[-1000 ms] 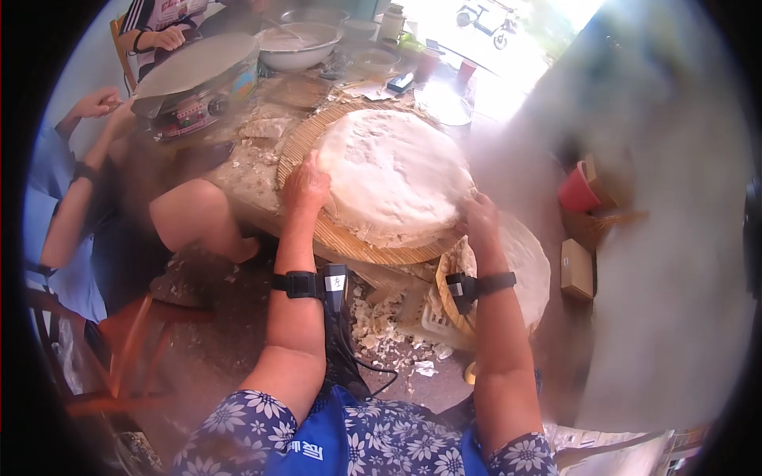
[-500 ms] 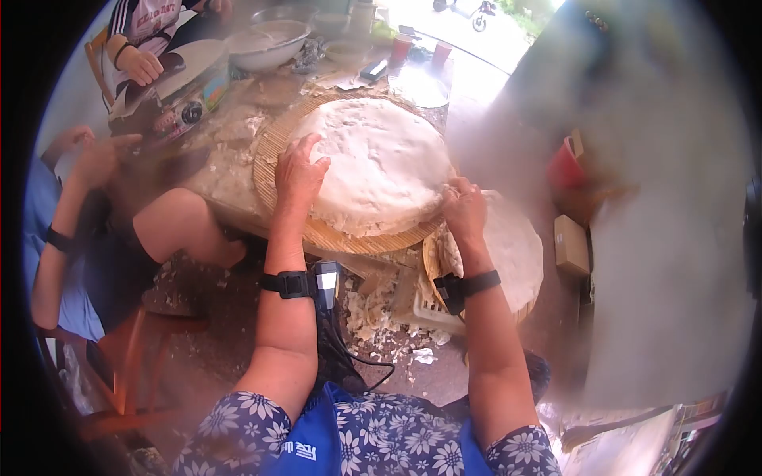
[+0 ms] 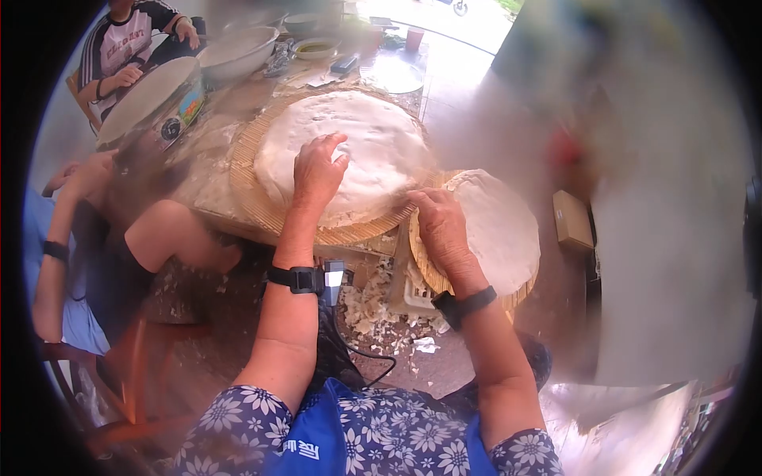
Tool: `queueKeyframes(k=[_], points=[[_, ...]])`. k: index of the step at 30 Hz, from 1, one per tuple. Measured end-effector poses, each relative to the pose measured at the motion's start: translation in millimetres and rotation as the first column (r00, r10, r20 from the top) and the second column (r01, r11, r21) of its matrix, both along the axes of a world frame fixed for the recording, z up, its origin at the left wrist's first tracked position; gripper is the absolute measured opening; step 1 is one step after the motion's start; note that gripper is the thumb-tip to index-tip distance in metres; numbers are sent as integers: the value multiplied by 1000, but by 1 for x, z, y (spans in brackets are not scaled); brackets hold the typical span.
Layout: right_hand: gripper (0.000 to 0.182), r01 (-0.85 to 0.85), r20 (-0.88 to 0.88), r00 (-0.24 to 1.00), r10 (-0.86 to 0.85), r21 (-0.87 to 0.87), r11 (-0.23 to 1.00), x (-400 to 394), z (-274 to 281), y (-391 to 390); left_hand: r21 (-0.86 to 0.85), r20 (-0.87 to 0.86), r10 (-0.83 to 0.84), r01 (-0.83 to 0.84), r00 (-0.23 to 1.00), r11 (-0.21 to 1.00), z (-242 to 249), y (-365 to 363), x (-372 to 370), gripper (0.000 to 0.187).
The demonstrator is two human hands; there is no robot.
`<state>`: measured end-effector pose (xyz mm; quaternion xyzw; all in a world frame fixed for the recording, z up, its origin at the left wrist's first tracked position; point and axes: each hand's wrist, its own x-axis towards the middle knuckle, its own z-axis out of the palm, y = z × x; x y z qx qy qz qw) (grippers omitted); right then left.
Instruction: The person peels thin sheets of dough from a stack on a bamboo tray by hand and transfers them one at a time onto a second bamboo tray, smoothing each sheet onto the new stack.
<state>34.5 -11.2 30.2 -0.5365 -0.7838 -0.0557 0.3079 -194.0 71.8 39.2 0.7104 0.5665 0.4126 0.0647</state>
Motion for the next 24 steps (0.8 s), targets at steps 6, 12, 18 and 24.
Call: queueKeyframes(k=[6,12,18,24], points=[[19,289,-88,951,-297,-90,953,126,-33,-32,-17,-11,-231,231,973,973,-1,-7,43,34],[19,490,-266,765,-586,-350,798,263,-77,-92,-62,-10,-371,369,929,927,8,-33,102,30],[21,269,-504,257,-825,-782,562,313,-112,-118,-363,307,-539,620,784,696,-20,-71,174,33],[24,341,-320,494,-808,-784,519,337,-146,-112,-631,548,-164,535,820,562,-110,-54,202,41]])
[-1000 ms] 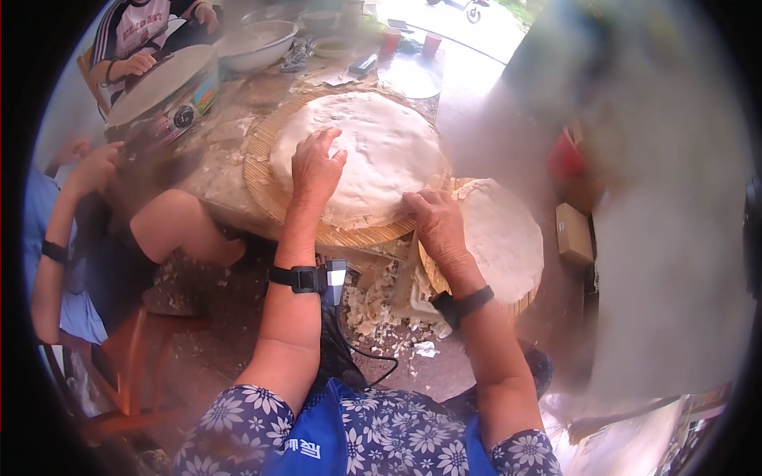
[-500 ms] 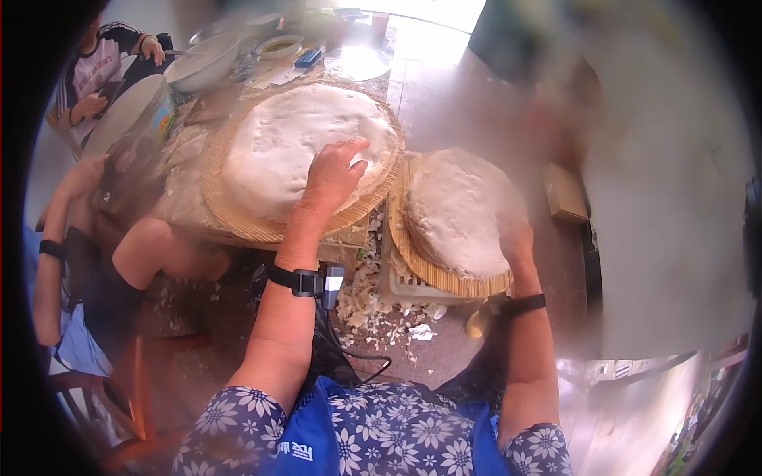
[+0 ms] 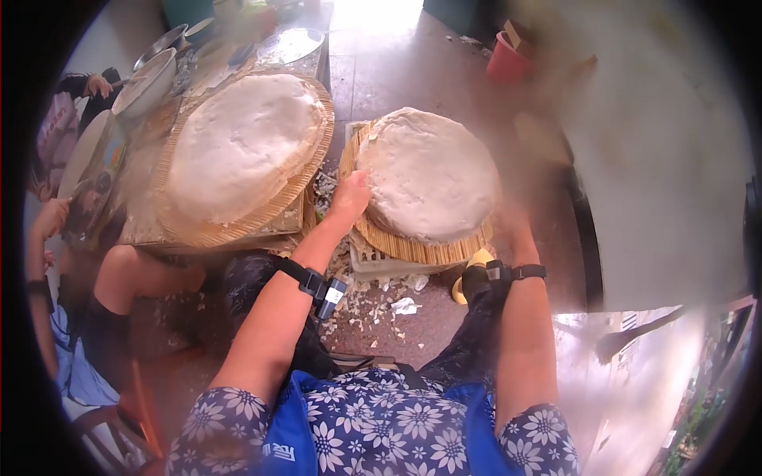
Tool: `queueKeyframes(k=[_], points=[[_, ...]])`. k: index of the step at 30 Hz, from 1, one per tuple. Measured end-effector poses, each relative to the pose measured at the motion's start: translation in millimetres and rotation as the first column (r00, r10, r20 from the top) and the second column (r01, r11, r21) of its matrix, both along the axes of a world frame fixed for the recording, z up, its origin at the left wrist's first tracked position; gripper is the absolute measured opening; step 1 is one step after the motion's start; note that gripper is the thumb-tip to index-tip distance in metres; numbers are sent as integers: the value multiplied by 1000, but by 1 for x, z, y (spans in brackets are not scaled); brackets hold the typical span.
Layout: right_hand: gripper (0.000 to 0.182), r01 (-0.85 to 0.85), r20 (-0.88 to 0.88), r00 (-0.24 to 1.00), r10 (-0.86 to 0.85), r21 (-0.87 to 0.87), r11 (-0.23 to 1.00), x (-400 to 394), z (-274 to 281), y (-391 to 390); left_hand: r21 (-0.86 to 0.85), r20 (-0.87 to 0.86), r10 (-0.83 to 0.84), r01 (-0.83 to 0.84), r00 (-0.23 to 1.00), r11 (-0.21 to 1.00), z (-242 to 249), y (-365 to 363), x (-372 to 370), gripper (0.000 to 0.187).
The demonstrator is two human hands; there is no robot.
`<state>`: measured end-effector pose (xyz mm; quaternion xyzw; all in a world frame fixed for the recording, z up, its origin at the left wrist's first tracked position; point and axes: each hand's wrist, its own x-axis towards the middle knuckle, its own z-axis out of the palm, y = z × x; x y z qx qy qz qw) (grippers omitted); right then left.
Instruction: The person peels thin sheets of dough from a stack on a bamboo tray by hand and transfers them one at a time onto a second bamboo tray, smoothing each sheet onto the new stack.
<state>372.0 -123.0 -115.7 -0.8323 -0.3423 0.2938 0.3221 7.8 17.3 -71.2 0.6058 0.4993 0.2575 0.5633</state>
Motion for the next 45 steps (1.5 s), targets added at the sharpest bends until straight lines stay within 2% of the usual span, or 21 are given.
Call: queueKeyframes(k=[4,7,9,13,16,18,21,22,23,24,25,27,29,31,35,37,40,45], points=[[26,93,-272,959,-75,56,994,-4,4,-1,-221,-2,100,-98,995,970,-10,-1,3,44],[26,86,-252,964,-87,-13,996,-6,6,3,-296,51,221,-197,974,935,-19,-1,8,44],[26,99,-253,963,-91,20,995,-7,3,3,-346,87,277,-232,957,909,-23,3,10,45],[26,27,-190,982,-16,57,998,0,-7,4,-320,113,251,-204,961,925,-24,5,9,45],[24,61,-171,984,-51,52,997,-3,-2,3,-267,125,238,-198,963,943,-23,7,10,42],[23,92,-223,971,-84,26,995,-5,4,3,-197,142,254,-224,957,954,-25,8,12,38],[22,68,-253,966,-58,32,997,-7,7,1,-241,167,304,-260,938,935,-29,17,14,30],[22,51,-253,967,-39,41,998,-5,9,-2,-292,219,326,-257,920,921,-29,17,15,27],[22,101,-283,954,-100,-12,995,-5,9,-1,-344,269,348,-248,898,906,-29,17,16,25],[22,81,-244,967,-78,2,997,-3,6,-3,-394,317,370,-234,873,889,-28,17,18,23],[22,59,-204,978,-54,17,998,-4,4,-5,-380,301,348,-223,888,898,-30,19,19,21],[23,179,-340,926,-166,7,984,-6,8,-4,-323,311,245,-140,919,936,-30,23,20,20],[23,215,-288,931,-224,-60,975,-15,23,-2,-276,306,171,-85,937,957,-31,30,20,17],[21,249,-231,938,-260,-75,966,-30,41,-4,-366,425,250,-87,870,926,-14,28,25,15],[23,309,-346,883,-318,-84,947,-30,50,-3,-522,656,394,9,643,853,-3,31,32,14],[25,370,-445,823,-352,-48,928,-39,58,-4,-593,653,454,37,606,804,-6,29,33,15],[22,338,-619,734,-281,-26,941,-35,53,3,-666,628,540,28,560,746,-20,31,33,18],[22,383,-631,723,-282,26,923,-42,60,4,-644,659,512,61,552,762,-32,28,34,24]])
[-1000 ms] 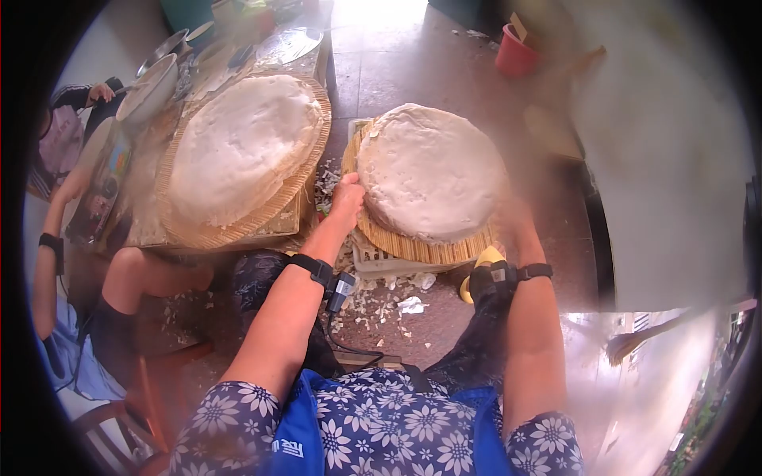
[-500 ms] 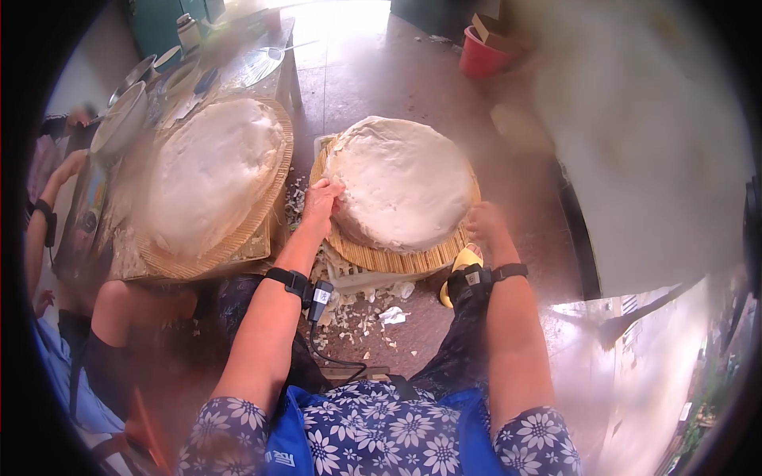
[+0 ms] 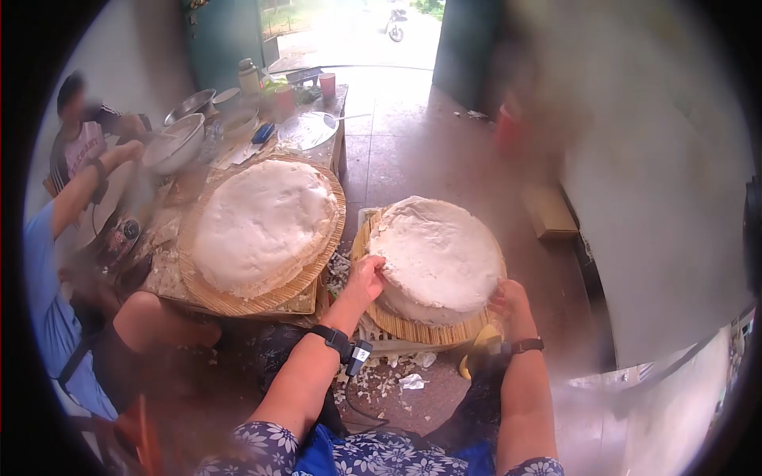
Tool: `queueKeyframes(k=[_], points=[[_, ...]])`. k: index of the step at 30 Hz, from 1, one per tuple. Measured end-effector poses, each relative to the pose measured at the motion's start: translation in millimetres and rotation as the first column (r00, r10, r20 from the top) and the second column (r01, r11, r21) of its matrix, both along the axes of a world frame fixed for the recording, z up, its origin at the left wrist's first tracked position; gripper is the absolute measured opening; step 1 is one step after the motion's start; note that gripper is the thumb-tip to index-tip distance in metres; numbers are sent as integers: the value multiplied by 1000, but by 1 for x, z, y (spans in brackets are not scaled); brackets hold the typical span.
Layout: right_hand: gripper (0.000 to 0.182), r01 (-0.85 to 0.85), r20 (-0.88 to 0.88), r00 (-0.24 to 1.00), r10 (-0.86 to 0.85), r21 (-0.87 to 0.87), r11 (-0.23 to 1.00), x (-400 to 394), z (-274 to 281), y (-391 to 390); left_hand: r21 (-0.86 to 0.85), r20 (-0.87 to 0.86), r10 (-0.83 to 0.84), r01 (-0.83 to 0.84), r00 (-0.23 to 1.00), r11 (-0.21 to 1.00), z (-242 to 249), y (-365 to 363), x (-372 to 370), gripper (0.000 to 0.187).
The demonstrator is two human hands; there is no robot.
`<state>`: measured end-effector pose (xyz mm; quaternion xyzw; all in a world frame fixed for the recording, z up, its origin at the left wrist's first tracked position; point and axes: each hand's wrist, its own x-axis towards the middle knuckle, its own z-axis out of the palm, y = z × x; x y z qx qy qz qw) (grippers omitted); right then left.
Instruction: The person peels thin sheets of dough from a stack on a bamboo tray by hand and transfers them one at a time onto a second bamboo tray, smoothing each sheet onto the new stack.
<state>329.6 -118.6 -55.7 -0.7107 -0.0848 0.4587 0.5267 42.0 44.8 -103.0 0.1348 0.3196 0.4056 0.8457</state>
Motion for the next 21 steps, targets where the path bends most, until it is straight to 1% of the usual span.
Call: queueKeyframes(k=[2,4,6,9,12,14,15,16,17,18,21], points=[[23,20,49,999,-21,20,1000,-5,10,-4,77,6,-20,19,1000,997,-10,-1,5,26],[22,38,34,999,-41,95,995,0,4,-6,154,-26,-41,45,999,987,-13,-5,7,30],[22,61,11,998,-63,163,985,3,-2,-7,126,-1,-71,70,997,990,-13,-9,10,30],[22,123,-62,992,-113,211,970,5,-5,-8,81,29,-85,82,996,993,-8,-10,13,30],[22,71,-118,992,-42,249,966,20,-23,-10,44,76,-84,81,994,996,1,-8,15,31],[21,85,-134,990,-46,298,951,27,-31,-2,32,94,-86,83,992,996,-2,-6,12,35],[20,96,-144,988,-52,318,943,29,-32,-1,67,-15,-50,51,999,996,-2,-9,13,37],[21,172,-208,973,-101,358,918,24,-28,4,98,-127,-13,26,992,995,-2,-13,13,39],[21,185,-184,975,-124,360,915,19,-24,5,133,-238,27,6,971,991,-3,-17,12,41],[22,195,-160,976,-145,364,911,10,-11,6,147,-247,6,32,969,989,-3,-18,10,46],[25,191,-133,980,-150,397,898,6,-6,9,160,-238,15,24,971,987,-9,-13,11,45]])
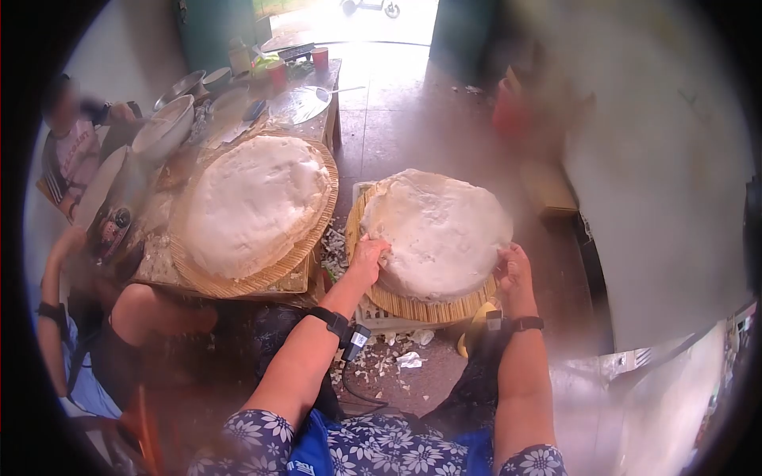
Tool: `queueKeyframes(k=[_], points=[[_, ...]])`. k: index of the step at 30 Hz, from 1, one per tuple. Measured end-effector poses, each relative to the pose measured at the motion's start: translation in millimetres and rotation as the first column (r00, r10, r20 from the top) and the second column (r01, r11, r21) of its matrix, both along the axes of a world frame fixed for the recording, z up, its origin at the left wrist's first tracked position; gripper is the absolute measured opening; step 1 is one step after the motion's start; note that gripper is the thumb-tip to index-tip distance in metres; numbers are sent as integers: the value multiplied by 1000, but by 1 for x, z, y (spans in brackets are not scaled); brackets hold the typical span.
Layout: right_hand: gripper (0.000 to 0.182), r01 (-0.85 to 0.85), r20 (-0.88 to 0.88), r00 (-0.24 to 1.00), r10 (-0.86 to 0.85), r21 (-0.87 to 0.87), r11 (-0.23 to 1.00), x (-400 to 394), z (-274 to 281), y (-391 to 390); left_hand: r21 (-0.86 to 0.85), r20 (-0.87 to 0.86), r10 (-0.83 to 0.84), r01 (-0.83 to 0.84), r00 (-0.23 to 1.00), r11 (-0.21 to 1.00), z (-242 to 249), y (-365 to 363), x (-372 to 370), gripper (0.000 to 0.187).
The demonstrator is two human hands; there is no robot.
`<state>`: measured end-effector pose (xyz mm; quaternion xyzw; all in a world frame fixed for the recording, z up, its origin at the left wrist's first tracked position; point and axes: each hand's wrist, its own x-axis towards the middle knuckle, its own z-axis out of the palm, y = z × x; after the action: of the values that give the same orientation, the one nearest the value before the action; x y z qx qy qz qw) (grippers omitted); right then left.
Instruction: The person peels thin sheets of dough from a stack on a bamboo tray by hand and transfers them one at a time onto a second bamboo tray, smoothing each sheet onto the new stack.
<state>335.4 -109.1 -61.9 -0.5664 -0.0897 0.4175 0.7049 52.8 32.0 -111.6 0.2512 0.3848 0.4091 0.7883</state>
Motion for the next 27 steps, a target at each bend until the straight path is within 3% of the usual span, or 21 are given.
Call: queueKeyframes(k=[5,7,10,13,16,21,27], points=[[23,-33,26,999,31,98,995,2,-3,5,38,95,-7,3,995,999,8,8,-8,42],[22,-39,27,999,36,128,991,-5,9,5,73,82,14,-20,997,997,46,-3,-10,40],[21,-62,97,994,47,165,984,-24,36,3,147,144,15,-37,990,988,62,2,-21,36],[21,-116,71,993,98,326,938,-41,51,5,204,83,4,-21,997,979,101,1,-46,32],[19,-147,81,989,126,371,917,-70,77,17,279,156,7,-51,988,959,140,-2,-81,32],[18,-316,154,949,276,443,839,-131,123,57,396,325,132,-262,937,880,180,7,-152,41],[16,-466,252,884,393,442,766,-215,148,119,391,315,430,-528,846,754,195,13,-237,47]])
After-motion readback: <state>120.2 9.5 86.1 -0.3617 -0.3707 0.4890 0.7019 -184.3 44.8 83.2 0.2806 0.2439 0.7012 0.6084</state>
